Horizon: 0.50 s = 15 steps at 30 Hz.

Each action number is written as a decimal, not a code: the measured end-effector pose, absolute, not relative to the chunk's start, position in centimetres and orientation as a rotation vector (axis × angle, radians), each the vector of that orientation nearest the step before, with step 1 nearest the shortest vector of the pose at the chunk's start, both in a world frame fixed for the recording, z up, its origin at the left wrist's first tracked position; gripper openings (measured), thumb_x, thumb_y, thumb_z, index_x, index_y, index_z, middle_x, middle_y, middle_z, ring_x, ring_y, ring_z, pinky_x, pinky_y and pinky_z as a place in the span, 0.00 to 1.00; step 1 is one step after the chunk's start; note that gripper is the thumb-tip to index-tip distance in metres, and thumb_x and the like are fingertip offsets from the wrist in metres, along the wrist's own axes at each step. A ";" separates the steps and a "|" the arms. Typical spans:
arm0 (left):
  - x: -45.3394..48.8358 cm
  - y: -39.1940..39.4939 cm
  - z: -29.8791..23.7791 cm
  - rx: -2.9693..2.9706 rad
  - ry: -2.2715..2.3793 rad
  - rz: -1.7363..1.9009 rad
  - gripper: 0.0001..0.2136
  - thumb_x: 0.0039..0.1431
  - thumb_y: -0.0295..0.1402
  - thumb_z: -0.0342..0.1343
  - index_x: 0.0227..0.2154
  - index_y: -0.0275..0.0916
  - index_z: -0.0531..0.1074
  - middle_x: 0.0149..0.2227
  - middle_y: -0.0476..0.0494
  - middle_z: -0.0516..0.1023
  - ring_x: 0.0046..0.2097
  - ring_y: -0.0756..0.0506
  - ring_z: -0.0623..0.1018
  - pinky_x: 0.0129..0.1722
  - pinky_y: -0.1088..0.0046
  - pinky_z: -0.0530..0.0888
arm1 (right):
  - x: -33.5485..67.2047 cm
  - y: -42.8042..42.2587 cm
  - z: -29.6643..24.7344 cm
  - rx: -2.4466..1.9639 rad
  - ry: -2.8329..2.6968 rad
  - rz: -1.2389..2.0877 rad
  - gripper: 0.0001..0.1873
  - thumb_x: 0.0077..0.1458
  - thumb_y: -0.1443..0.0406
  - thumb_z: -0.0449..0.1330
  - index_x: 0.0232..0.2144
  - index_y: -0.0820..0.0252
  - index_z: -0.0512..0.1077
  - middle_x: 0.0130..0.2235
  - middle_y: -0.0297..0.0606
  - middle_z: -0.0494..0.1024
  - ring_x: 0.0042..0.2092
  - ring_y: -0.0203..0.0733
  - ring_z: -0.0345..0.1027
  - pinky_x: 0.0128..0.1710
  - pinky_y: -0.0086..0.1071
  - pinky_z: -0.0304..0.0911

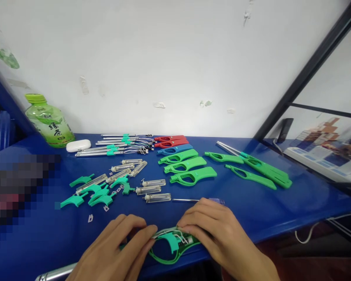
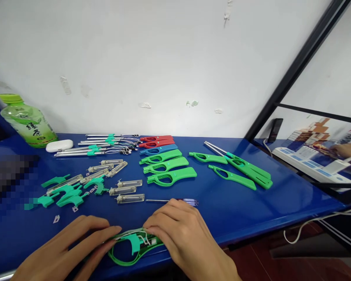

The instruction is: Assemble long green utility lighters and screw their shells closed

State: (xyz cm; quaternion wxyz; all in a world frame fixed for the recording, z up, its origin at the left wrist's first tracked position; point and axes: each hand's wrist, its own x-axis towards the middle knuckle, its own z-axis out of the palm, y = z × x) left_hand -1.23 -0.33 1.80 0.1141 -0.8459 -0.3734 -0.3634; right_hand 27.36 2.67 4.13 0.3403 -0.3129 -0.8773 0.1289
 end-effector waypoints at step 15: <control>-0.9 -0.2 1.5 -2.440 -1.169 -1.011 0.15 0.84 0.35 0.50 0.63 0.49 0.78 0.47 0.49 0.86 0.46 0.45 0.87 0.50 0.67 0.83 | 26.5 2.5 5.0 -0.649 -2.176 0.141 0.09 0.83 0.67 0.59 0.52 0.58 0.81 0.45 0.31 0.92 0.43 0.35 0.85 0.49 0.33 0.71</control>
